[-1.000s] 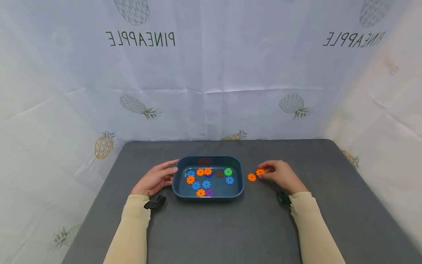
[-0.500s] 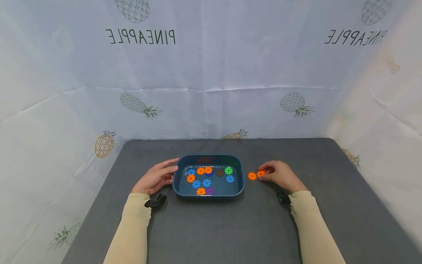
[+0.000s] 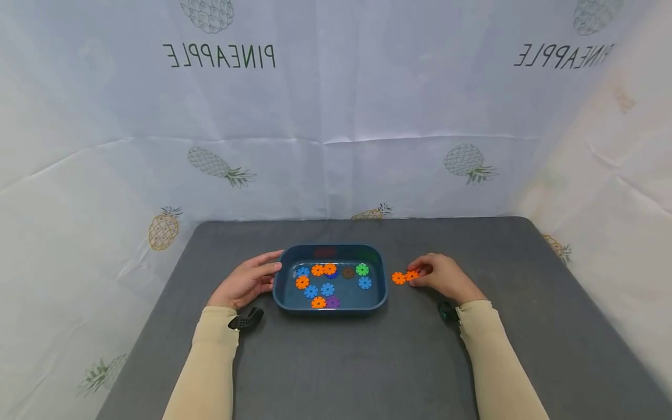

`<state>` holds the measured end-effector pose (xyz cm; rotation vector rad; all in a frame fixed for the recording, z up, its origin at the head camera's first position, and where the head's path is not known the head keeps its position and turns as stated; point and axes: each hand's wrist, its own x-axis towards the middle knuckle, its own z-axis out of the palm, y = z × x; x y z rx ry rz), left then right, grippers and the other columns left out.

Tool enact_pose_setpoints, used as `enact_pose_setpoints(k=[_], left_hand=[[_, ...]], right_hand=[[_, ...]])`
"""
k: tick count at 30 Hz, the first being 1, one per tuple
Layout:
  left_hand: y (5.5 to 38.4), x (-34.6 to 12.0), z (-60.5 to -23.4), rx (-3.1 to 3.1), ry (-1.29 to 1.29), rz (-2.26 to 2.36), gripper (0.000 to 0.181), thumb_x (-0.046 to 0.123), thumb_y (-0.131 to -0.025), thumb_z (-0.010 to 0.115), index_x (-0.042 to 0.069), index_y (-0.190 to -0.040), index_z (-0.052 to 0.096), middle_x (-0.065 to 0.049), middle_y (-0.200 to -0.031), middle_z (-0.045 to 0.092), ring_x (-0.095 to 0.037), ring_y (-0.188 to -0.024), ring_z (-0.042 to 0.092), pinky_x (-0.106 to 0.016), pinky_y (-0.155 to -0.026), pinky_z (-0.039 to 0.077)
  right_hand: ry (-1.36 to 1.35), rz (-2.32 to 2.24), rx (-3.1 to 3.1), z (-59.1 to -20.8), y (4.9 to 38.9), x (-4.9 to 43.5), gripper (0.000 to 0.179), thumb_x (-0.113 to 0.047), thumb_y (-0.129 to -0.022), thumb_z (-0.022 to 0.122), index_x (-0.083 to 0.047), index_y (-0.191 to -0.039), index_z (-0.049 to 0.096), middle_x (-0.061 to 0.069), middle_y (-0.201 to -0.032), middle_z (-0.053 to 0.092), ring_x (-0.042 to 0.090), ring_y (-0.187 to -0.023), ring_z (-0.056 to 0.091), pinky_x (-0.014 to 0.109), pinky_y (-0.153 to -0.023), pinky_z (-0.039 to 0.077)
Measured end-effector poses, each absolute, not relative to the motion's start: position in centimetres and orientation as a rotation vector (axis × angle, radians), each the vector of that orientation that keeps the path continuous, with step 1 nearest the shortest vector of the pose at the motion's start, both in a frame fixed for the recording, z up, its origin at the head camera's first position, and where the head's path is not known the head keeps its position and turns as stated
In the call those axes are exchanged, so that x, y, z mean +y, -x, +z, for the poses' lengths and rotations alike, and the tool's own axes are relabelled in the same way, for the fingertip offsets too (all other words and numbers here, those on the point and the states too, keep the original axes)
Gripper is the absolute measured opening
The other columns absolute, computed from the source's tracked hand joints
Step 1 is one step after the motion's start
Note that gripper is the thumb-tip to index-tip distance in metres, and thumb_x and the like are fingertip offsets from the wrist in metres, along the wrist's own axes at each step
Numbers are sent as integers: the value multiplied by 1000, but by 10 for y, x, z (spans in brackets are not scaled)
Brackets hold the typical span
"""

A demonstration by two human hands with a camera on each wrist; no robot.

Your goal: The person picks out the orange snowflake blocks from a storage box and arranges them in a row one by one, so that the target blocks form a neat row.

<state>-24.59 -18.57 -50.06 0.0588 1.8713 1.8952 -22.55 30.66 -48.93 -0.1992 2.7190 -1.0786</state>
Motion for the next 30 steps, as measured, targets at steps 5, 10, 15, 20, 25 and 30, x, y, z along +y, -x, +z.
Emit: enact_pose_setpoints(k=[5, 10, 15, 20, 25, 30], left_hand=[[245, -190, -502, 1860, -58, 1905, 69, 29, -109, 68, 15, -170, 37, 2, -117, 71, -13, -90, 70, -28, -86, 64], [246, -191, -503, 1847, -71, 1920, 68, 28, -109, 68, 16, -169, 38, 2, -120, 72, -13, -90, 70, -28, -86, 64], [246, -188, -503, 1831, -65, 1929, 66, 25, -110, 67, 16, -169, 39, 0, -121, 72, -15, -89, 70, -29, -86, 64], [246, -190, -506, 1829, -73, 1941, 65, 26, -109, 67, 16, -168, 41, -1, -122, 71, -15, -90, 70, -30, -88, 64], [247, -192, -505, 1845, -63, 1954, 65, 27, -108, 70, 17, -167, 44, -3, -121, 72, -17, -90, 70, -31, -87, 64], [248, -191, -505, 1838, -84, 1946, 66, 30, -107, 72, 18, -166, 45, -4, -127, 71, -17, -93, 70, -31, -88, 64]], right_hand=[[197, -1081, 2716, -490, 226, 303, 33, -24, -93, 87, -13, -123, 78, 9, -113, 71, 21, -95, 63, 35, -84, 55], [196, -1077, 2726, -488, 224, 304, 36, -31, -93, 87, -13, -123, 78, 9, -112, 72, 22, -95, 64, 34, -83, 56], [242, -1040, 2805, -476, 218, 302, 38, -36, -98, 82, -11, -126, 77, 7, -113, 73, 20, -98, 67, 38, -86, 59], [393, -965, 2878, -443, 219, 266, 38, -30, -100, 80, -8, -131, 75, 9, -120, 73, 23, -104, 68, 46, -92, 61], [660, -781, 2824, -405, 238, 208, 35, -22, -101, 79, -8, -133, 75, 12, -127, 73, 24, -109, 69, 47, -97, 61], [880, -483, 2731, -395, 253, 151, 38, -17, -102, 77, -8, -139, 73, 10, -138, 70, 28, -122, 69, 44, -103, 60]])
